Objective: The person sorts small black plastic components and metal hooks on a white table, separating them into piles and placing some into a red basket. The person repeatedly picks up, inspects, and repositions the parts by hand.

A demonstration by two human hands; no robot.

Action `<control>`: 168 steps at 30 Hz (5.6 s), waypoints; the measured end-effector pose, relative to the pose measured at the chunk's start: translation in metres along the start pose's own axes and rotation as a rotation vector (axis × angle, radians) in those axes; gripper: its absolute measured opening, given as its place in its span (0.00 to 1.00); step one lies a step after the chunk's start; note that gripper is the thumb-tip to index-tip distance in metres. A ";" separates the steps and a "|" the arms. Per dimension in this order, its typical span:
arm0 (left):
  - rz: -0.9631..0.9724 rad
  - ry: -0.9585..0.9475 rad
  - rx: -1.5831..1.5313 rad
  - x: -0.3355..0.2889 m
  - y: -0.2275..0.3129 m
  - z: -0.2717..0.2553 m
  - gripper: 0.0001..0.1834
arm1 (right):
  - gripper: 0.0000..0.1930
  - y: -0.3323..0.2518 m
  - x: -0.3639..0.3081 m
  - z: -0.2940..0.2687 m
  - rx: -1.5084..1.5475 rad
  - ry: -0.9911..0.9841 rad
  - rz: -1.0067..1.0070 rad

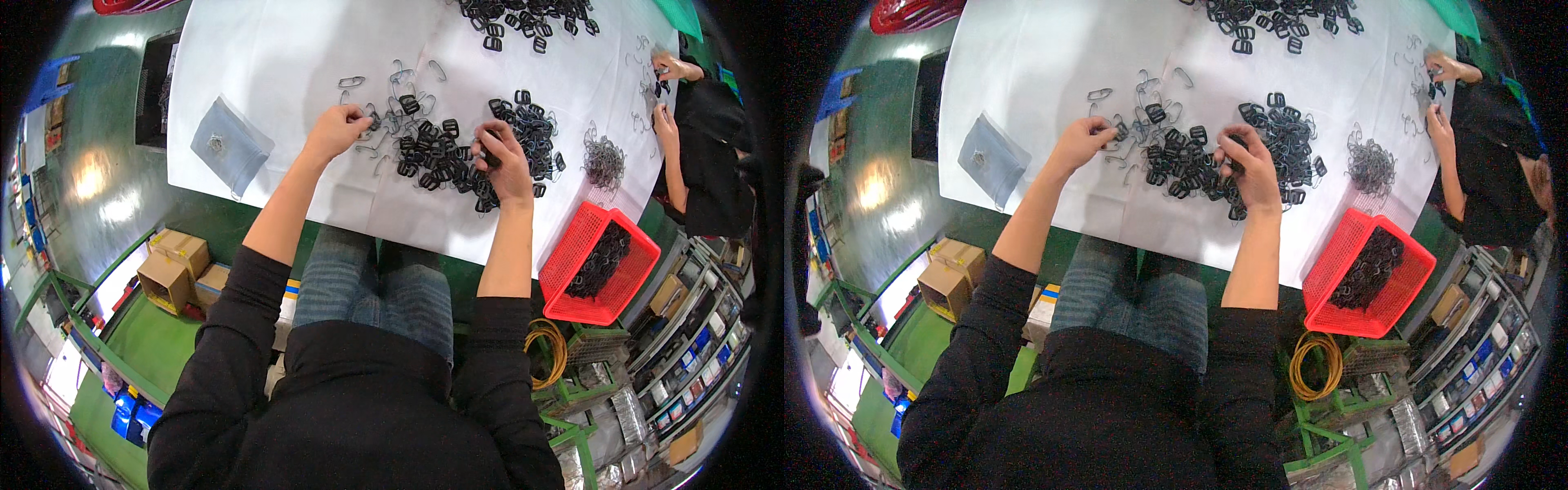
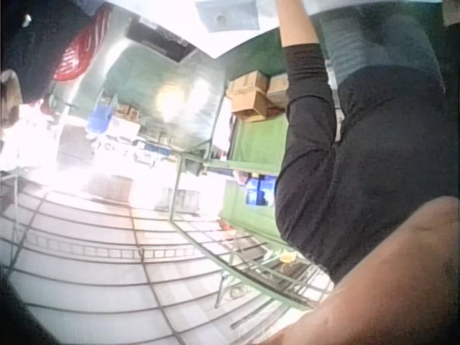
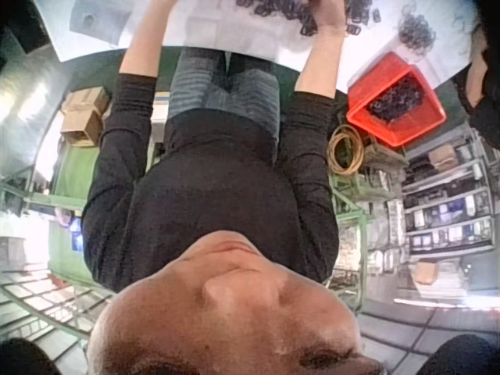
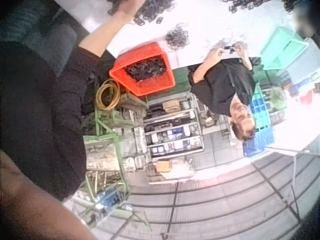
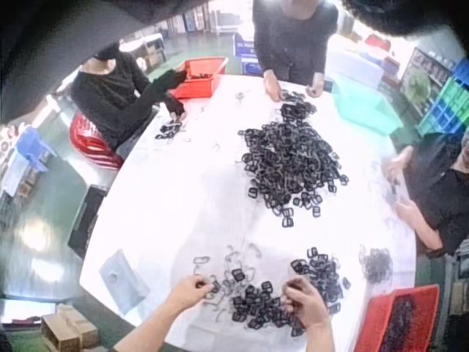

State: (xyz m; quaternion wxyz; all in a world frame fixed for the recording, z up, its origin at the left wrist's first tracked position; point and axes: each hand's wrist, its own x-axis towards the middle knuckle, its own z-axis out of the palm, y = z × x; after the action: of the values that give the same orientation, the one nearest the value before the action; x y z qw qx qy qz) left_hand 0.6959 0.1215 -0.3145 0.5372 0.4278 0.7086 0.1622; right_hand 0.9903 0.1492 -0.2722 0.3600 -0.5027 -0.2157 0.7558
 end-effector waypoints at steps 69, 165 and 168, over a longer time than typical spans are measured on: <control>0.196 -0.470 -0.948 -0.013 0.041 -0.011 0.15 | 0.11 0.004 0.039 0.051 -1.495 -0.029 -0.200; 0.760 0.210 0.631 -0.040 0.047 0.135 0.21 | 0.14 0.045 -0.010 0.001 -1.659 0.309 -0.434; 0.684 0.225 0.619 -0.033 0.046 0.120 0.16 | 0.11 0.039 -0.002 0.005 -1.775 0.272 -0.378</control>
State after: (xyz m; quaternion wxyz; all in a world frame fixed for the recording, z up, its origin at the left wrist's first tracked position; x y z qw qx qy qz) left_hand 0.8258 0.0943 -0.3069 0.2201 0.7562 0.5960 0.1564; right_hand 0.9735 0.1226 -0.2959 -0.0182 -0.6357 -0.7514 0.1758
